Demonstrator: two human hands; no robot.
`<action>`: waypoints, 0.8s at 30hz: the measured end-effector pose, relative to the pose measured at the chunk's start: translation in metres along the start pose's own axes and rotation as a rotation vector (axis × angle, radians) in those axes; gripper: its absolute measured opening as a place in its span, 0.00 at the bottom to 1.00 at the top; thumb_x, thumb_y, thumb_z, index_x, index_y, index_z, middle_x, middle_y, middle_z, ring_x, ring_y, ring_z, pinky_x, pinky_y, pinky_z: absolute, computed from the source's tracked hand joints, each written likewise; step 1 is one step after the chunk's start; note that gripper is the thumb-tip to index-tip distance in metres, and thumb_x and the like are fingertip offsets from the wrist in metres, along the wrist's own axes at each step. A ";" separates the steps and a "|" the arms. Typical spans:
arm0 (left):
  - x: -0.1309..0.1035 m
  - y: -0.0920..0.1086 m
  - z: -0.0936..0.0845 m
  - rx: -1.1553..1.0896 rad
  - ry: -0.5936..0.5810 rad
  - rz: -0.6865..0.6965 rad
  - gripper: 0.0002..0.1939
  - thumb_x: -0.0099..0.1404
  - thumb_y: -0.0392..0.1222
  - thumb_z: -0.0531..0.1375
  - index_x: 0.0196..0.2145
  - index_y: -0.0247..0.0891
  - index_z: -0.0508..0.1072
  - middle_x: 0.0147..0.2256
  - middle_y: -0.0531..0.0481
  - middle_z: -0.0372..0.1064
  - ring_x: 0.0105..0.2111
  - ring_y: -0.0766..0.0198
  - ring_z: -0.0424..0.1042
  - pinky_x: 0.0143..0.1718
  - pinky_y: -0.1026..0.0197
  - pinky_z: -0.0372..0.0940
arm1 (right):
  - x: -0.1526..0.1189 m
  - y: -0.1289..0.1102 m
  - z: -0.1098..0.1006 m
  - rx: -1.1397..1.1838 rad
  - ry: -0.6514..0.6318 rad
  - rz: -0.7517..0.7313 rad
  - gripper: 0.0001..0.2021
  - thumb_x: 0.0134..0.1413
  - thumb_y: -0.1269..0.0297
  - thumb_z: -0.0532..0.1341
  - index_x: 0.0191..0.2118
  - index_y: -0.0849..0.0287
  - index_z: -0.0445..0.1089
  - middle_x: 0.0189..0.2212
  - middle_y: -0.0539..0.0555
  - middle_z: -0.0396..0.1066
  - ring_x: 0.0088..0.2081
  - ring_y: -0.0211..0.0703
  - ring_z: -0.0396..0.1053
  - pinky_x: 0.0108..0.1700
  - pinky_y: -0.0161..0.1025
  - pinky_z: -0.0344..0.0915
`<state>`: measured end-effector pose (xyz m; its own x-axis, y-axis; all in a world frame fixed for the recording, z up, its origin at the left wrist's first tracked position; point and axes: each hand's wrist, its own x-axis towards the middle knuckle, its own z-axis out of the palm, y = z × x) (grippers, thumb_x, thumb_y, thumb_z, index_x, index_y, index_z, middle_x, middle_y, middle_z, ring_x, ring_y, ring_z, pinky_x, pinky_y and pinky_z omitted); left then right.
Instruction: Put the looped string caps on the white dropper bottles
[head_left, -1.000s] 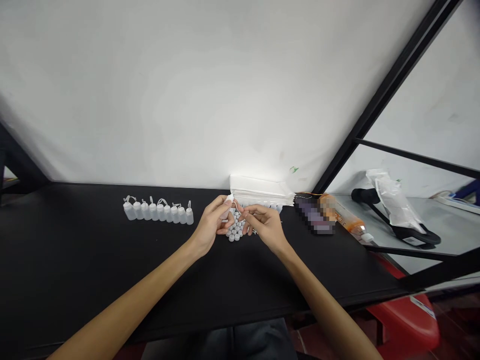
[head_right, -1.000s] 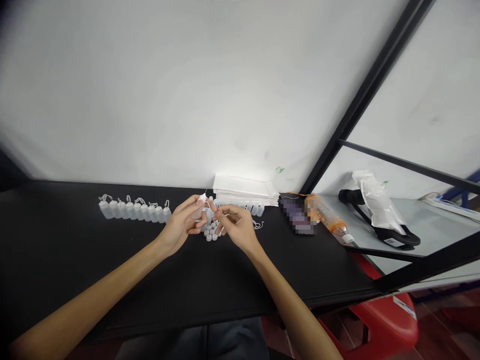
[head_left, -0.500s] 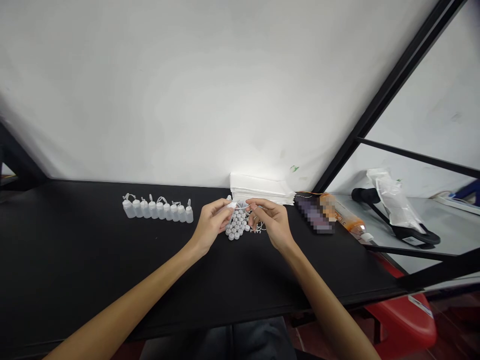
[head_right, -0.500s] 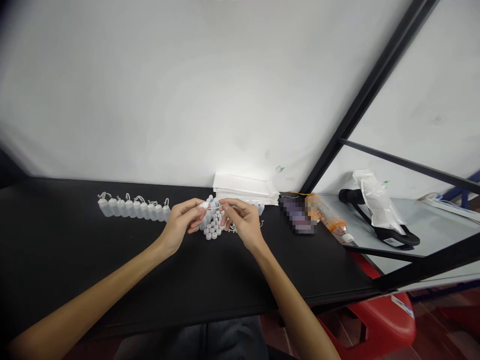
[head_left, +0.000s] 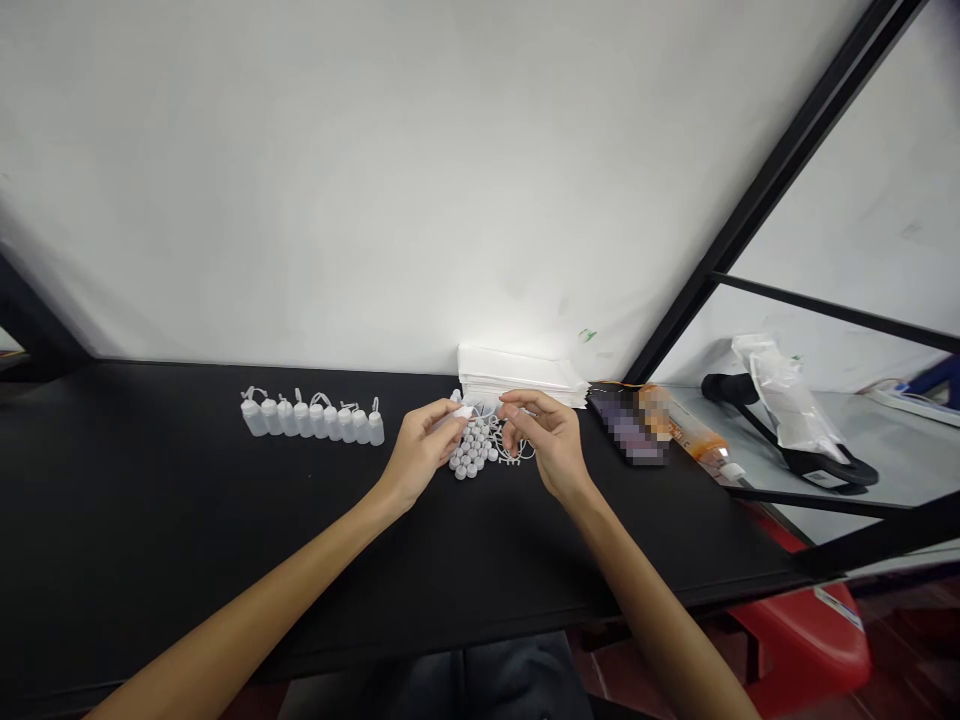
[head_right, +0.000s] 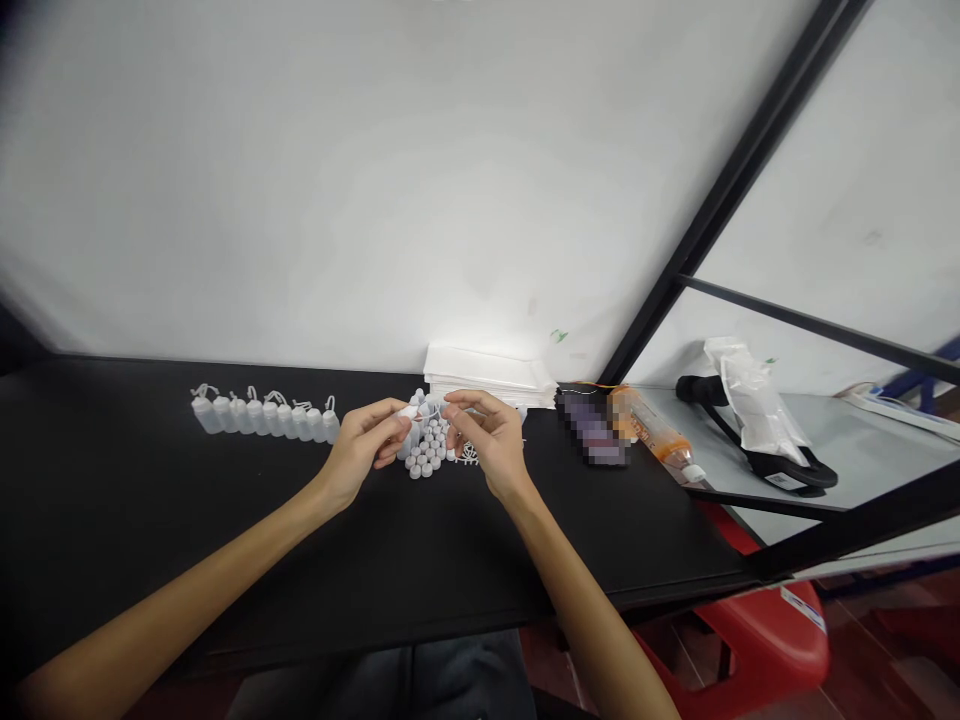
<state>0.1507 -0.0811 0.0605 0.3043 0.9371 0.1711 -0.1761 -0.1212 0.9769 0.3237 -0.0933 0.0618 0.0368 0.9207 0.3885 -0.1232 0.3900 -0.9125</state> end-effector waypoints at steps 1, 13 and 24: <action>0.000 -0.001 0.000 0.011 -0.003 0.006 0.09 0.59 0.44 0.59 0.28 0.36 0.67 0.18 0.60 0.44 0.18 0.73 0.44 0.18 0.67 0.43 | 0.000 0.000 0.000 -0.019 0.011 -0.005 0.10 0.50 0.58 0.68 0.36 0.59 0.75 0.28 0.50 0.70 0.19 0.33 0.66 0.19 0.33 0.61; -0.002 -0.002 -0.002 0.259 -0.018 0.153 0.11 0.64 0.45 0.57 0.32 0.35 0.73 0.23 0.55 0.59 0.21 0.71 0.53 0.20 0.67 0.49 | 0.000 0.001 0.002 -0.047 -0.013 -0.019 0.11 0.51 0.55 0.67 0.32 0.60 0.75 0.26 0.51 0.71 0.21 0.35 0.68 0.20 0.34 0.67; -0.002 -0.006 -0.002 0.232 -0.066 0.125 0.13 0.65 0.48 0.57 0.30 0.35 0.73 0.21 0.56 0.59 0.18 0.73 0.50 0.20 0.67 0.48 | -0.002 -0.003 0.006 -0.059 -0.133 0.027 0.11 0.53 0.56 0.66 0.32 0.60 0.73 0.25 0.50 0.69 0.21 0.35 0.69 0.21 0.33 0.67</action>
<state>0.1496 -0.0811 0.0538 0.3558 0.8876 0.2925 0.0009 -0.3133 0.9497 0.3183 -0.0969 0.0647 -0.0979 0.9224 0.3737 -0.0636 0.3690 -0.9273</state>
